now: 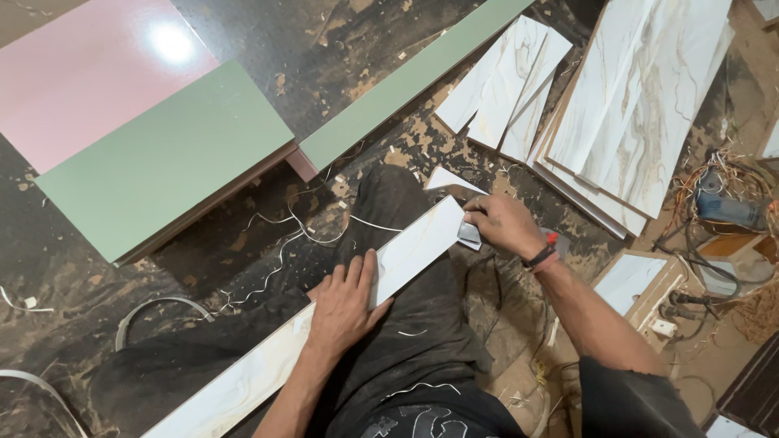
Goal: The person sits on the workshop floor and uses a hand plane to smooth the edges of long white and colored board strips, working one strip at a time across their lap. They plane a white strip, then a marble-patterned strip, then a green and a pink strip, setting finished pieces aside.
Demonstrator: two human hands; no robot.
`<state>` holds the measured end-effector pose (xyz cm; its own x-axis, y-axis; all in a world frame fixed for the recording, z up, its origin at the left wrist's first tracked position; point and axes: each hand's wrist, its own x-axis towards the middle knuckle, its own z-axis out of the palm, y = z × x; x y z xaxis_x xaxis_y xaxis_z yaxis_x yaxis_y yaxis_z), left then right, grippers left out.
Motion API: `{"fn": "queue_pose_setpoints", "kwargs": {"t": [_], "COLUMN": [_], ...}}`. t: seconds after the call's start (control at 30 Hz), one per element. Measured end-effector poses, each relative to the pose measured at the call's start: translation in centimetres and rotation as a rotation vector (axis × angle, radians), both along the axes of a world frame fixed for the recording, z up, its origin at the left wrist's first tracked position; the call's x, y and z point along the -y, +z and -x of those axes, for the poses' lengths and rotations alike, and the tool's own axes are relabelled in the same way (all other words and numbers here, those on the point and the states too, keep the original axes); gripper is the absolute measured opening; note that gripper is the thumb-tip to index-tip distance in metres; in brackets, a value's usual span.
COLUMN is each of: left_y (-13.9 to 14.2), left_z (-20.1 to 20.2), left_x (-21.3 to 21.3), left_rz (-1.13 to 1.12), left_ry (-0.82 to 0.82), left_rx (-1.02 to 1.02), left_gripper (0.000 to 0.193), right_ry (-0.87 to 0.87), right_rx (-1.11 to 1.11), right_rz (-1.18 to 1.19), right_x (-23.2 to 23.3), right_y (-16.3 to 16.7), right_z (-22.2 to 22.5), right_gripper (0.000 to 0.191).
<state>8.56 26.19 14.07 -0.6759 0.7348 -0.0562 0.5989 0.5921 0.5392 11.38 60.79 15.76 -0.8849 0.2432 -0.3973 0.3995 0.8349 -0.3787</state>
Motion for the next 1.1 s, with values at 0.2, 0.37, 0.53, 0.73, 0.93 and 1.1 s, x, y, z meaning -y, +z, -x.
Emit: {"fn": "queue_pose_setpoints", "kwargs": {"t": [0.2,0.37,0.53,0.73,0.93,1.1], "left_y": [0.2,0.4,0.5,0.5,0.1,0.0], "left_z": [-0.3,-0.1,-0.1,-0.2,-0.4,-0.5], "left_x": [0.1,0.3,0.2,0.3,0.2,0.4], "left_rz": [-0.015,-0.002,-0.015,0.006,-0.034,0.011], "left_ry": [-0.009,0.004,-0.013,-0.006,-0.008,-0.010], "left_rx": [-0.030,0.009,-0.019,0.010,-0.048,0.007], "left_gripper": [0.090,0.090,0.091,0.090,0.090,0.090], "right_ry": [0.024,0.089,0.109,0.141,0.144,0.217], "right_rx": [-0.007,-0.015,0.053,-0.004,0.080,-0.010], "right_rz": [0.059,0.014,0.042,0.087,0.093,0.110], "right_x": [-1.4,-0.8,-1.8,-1.8,-2.5,-2.2], "right_y": [0.6,-0.2,-0.1,-0.6,-0.4,-0.7], "right_z": [0.8,1.5,2.2,2.7,3.6,3.7], "right_gripper": [0.032,0.030,0.030,0.031,0.029,0.030]}}
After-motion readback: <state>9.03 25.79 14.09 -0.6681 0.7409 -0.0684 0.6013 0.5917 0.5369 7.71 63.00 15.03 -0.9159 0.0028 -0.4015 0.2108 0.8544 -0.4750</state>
